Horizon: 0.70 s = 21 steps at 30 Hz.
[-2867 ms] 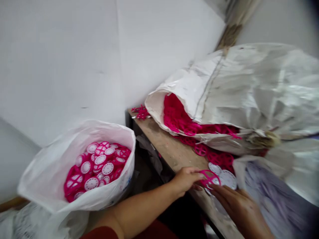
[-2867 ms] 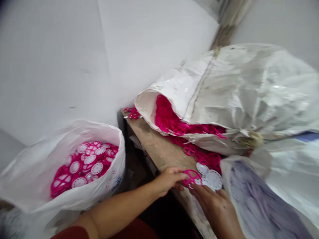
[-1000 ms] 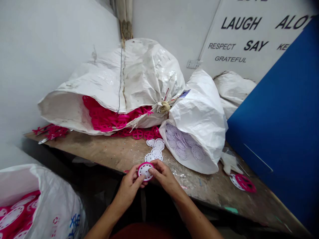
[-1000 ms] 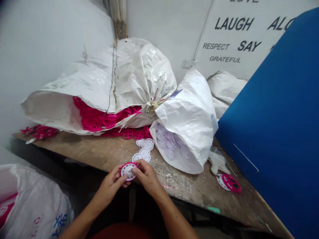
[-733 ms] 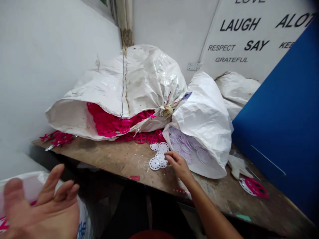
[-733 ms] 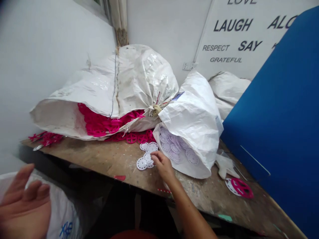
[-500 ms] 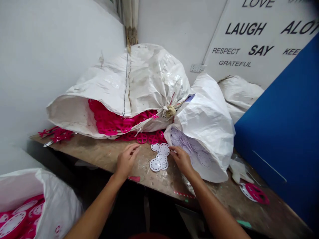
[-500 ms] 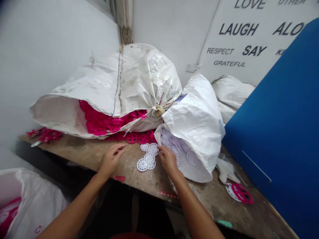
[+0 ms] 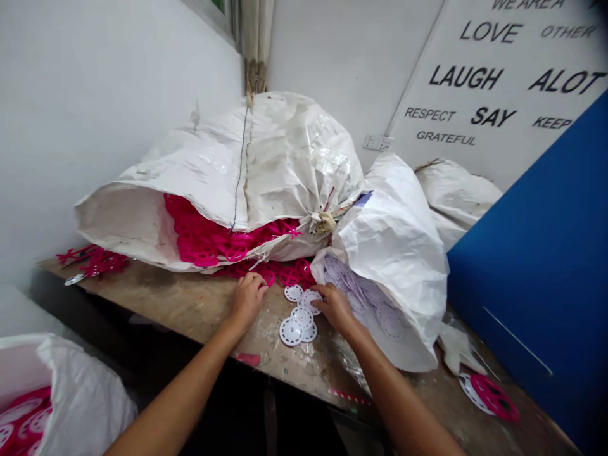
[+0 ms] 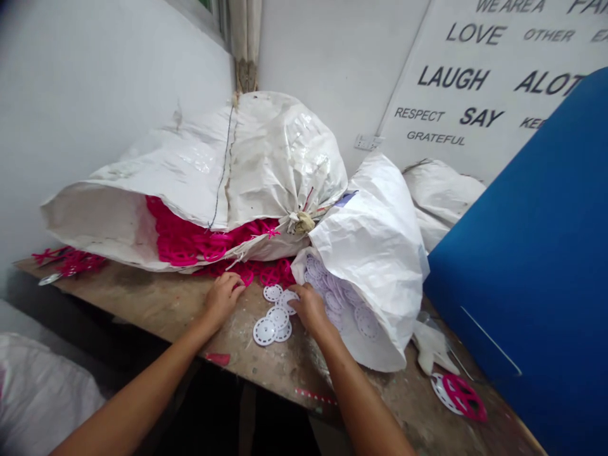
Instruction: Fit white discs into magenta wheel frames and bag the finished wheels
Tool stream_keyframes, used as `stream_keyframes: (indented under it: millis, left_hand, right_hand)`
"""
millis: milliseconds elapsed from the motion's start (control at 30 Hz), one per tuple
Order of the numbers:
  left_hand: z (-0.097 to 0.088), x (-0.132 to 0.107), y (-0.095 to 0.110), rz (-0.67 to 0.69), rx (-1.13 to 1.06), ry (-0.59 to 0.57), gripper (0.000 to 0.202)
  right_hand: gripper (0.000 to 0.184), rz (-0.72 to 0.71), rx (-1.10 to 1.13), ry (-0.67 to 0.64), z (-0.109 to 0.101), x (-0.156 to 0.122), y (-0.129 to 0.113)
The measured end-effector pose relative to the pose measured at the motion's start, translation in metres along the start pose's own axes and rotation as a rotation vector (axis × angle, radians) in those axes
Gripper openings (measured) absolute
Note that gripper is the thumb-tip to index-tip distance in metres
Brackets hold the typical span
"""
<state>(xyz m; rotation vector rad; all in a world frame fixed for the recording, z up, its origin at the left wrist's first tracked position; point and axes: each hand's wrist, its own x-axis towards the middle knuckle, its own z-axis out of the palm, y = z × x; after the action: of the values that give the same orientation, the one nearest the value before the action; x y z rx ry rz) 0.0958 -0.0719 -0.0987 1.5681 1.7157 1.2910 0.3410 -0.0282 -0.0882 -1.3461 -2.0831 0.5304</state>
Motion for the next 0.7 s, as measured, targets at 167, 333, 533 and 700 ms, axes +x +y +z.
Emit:
stream_keyframes:
  millis: [167, 333, 533, 700]
  left_hand:
    - [0.011, -0.056, 0.034, -0.178, -0.480, -0.106, 0.025]
    - [0.022, -0.093, 0.059, -0.421, -0.992, -0.128, 0.034]
    - [0.019, -0.103, 0.058, -0.172, -0.556, -0.137, 0.033]
    - [0.022, -0.104, 0.059, -0.154, -0.542, -0.158, 0.038]
  right_hand:
    - [0.031, 0.116, 0.540, 0.096, -0.004, -0.026, -0.031]
    - [0.025, 0.040, 0.568, 0.126, 0.009, -0.060, -0.069]
    - [0.022, -0.101, 0.434, 0.009, 0.005, -0.070, -0.074]
    - [0.021, 0.040, 0.481, 0.005, 0.003, -0.069, -0.071]
